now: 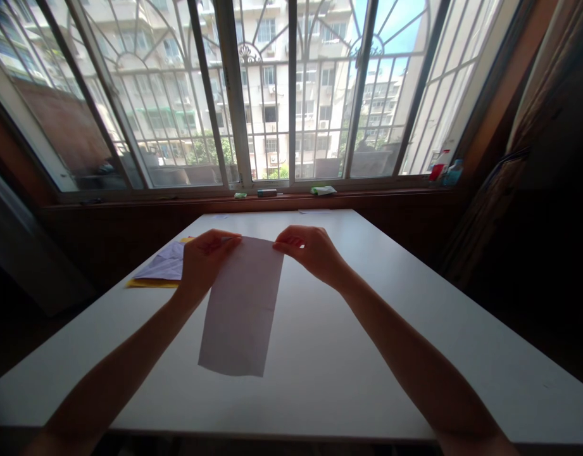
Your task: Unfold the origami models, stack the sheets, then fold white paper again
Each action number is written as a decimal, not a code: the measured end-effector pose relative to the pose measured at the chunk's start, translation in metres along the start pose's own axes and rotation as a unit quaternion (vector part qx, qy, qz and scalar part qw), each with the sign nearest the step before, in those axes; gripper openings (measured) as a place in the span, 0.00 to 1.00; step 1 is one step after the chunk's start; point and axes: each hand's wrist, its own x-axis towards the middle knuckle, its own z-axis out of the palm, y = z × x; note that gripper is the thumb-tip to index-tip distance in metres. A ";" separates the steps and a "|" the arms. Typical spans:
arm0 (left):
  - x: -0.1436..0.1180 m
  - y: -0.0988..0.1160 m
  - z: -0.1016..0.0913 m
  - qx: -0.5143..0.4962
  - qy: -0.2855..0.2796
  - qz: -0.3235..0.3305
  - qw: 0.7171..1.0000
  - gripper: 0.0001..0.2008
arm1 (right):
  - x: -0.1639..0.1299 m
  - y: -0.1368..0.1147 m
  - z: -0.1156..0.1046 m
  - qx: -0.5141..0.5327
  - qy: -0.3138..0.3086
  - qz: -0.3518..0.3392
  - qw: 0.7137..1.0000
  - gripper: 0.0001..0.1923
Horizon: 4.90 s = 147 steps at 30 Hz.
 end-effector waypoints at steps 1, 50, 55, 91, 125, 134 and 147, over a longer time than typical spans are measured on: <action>-0.001 0.001 0.000 -0.004 0.002 0.000 1.000 0.10 | 0.000 -0.001 -0.001 0.009 0.002 0.001 1.000 0.10; 0.014 0.015 -0.029 0.220 -0.243 0.046 0.943 0.10 | -0.006 -0.003 0.002 -0.084 -0.064 0.015 0.994 0.04; -0.004 0.015 -0.007 0.334 -0.279 0.093 0.896 0.10 | -0.011 -0.014 0.013 -0.109 -0.111 -0.014 0.988 0.07; -0.001 0.010 -0.004 0.034 -0.371 -0.054 0.926 0.16 | -0.007 -0.017 0.003 -0.026 -0.008 0.020 0.999 0.07; -0.023 0.036 -0.002 0.066 -0.155 0.076 0.983 0.11 | -0.021 -0.043 -0.006 0.043 -0.066 0.016 0.997 0.11; -0.013 0.032 -0.013 0.035 -0.158 0.045 0.986 0.11 | -0.016 -0.041 -0.007 0.008 -0.022 0.006 1.000 0.10; -0.013 0.036 -0.017 -0.045 -0.189 -0.011 0.981 0.12 | -0.020 -0.040 -0.012 0.070 -0.028 0.028 0.997 0.13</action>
